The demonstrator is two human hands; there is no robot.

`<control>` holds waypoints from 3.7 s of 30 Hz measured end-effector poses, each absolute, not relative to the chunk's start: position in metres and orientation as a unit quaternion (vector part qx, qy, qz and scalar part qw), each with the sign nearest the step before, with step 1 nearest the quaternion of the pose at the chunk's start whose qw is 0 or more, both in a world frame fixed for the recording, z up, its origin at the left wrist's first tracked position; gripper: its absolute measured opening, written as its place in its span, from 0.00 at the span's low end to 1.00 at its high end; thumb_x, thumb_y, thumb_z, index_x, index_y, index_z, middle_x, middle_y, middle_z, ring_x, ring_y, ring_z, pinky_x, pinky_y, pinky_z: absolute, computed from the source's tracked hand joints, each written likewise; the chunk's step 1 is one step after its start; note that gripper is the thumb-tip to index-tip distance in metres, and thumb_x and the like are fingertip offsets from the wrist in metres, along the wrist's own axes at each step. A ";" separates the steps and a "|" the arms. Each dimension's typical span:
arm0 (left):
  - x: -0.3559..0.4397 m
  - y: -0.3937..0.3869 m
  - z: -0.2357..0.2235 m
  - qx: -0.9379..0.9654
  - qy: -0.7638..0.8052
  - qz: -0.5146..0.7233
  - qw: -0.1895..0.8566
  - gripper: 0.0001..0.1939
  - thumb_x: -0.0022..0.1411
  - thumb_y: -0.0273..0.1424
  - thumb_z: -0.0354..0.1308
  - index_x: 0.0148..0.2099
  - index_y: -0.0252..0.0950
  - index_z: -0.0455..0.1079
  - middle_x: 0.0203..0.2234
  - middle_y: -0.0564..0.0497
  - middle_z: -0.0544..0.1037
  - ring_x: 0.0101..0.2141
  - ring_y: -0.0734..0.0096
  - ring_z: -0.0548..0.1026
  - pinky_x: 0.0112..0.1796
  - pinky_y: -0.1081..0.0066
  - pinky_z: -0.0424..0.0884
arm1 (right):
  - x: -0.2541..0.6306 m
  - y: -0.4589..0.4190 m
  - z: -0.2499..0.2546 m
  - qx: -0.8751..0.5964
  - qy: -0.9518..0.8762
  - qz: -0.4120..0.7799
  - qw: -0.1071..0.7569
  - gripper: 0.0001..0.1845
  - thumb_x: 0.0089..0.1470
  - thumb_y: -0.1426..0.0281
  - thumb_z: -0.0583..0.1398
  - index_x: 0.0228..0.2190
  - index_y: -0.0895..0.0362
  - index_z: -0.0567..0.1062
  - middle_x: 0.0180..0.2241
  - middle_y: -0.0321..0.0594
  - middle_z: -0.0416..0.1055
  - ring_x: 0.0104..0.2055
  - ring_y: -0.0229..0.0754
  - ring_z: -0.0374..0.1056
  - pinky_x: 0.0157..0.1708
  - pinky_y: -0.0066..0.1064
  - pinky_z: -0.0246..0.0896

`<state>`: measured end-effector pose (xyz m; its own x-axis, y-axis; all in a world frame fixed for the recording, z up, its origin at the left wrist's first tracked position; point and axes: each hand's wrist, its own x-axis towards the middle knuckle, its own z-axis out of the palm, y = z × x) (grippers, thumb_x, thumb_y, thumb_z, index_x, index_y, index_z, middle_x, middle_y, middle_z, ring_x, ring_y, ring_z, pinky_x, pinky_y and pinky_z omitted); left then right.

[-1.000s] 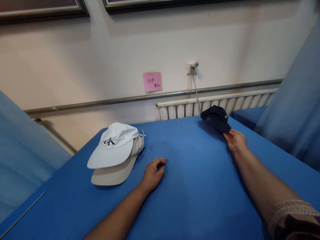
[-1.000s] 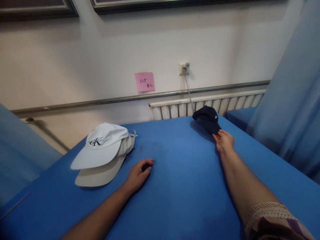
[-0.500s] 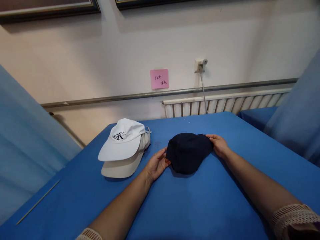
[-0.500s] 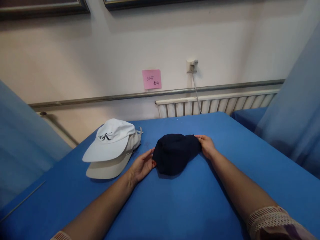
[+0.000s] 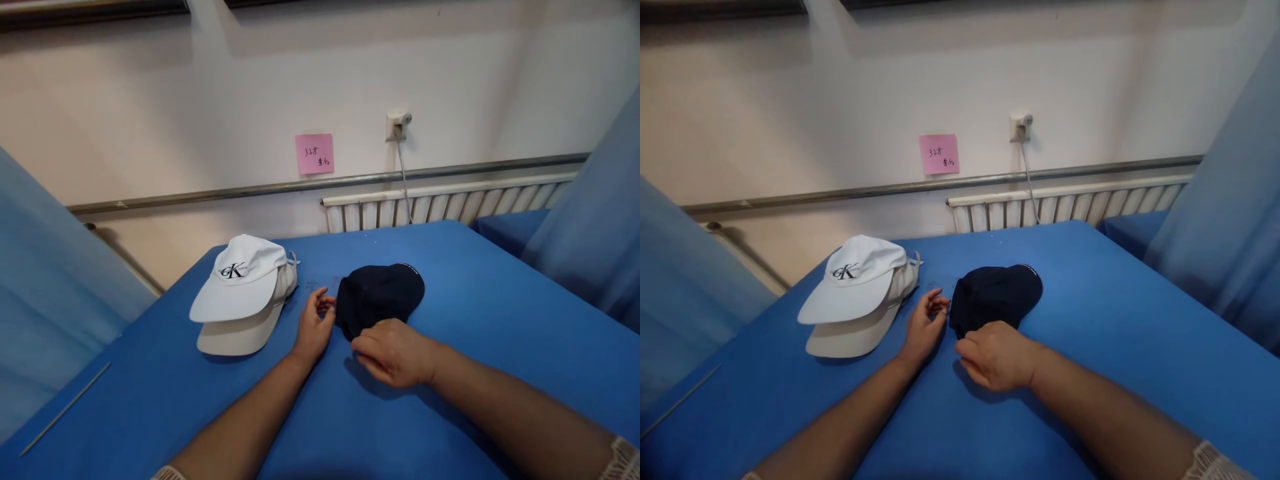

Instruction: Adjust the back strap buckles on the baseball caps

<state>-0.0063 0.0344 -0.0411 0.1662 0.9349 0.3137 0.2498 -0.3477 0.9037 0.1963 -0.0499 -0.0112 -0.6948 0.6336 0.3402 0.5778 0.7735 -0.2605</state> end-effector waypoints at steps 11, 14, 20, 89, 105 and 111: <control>0.000 0.012 -0.037 0.897 0.307 0.231 0.220 0.27 0.61 0.27 0.54 0.63 0.41 0.59 0.58 0.44 0.68 0.58 0.56 0.65 0.58 0.52 0.59 | 0.232 0.009 -0.058 -0.452 -0.694 0.404 0.388 0.14 0.51 0.77 0.56 0.41 0.57 0.70 0.37 0.41 0.72 0.35 0.39 0.71 0.34 0.32 0.69; 0.005 0.017 -0.038 0.899 0.325 0.205 0.211 0.23 0.62 0.28 0.53 0.60 0.42 0.64 0.54 0.45 0.72 0.54 0.57 0.69 0.55 0.53 0.62 | 0.230 0.008 -0.058 -0.446 -0.706 0.393 0.386 0.17 0.48 0.78 0.57 0.43 0.57 0.70 0.37 0.40 0.72 0.35 0.38 0.70 0.34 0.32 0.69; 0.025 0.020 -0.037 0.908 0.303 0.213 0.198 0.12 0.59 0.29 0.59 0.47 0.40 0.72 0.48 0.46 0.73 0.49 0.58 0.70 0.50 0.57 0.64 | 0.229 0.003 -0.048 -0.436 -0.758 0.332 0.353 0.23 0.44 0.82 0.57 0.43 0.55 0.71 0.35 0.37 0.72 0.36 0.39 0.69 0.39 0.33 0.67; -0.009 0.056 -0.027 0.616 0.578 0.467 0.262 0.17 0.61 0.38 0.55 0.50 0.34 0.66 0.45 0.41 0.75 0.43 0.61 0.75 0.44 0.64 0.69 | 0.294 0.020 -0.018 -0.336 -0.121 0.634 0.686 0.08 0.55 0.74 0.58 0.34 0.59 0.77 0.29 0.42 0.80 0.33 0.43 0.77 0.38 0.34 0.75; 0.017 -0.012 0.017 0.327 0.360 0.566 0.666 0.12 0.49 0.27 0.69 0.31 0.33 0.67 0.26 0.55 0.75 0.28 0.77 0.74 0.34 0.75 0.71 | 0.166 -0.050 -0.037 -0.326 -0.209 0.708 0.591 0.15 0.43 0.68 0.71 0.32 0.58 0.75 0.35 0.42 0.79 0.34 0.39 0.75 0.34 0.27 0.69; -0.071 0.021 0.098 0.359 0.345 0.709 0.499 0.05 0.54 0.23 0.63 0.31 0.32 0.68 0.26 0.53 0.76 0.27 0.77 0.75 0.33 0.78 0.74 | 0.180 -0.042 -0.046 -0.377 -0.302 0.694 0.534 0.15 0.44 0.65 0.70 0.33 0.57 0.75 0.33 0.42 0.77 0.30 0.38 0.71 0.32 0.30 0.64</control>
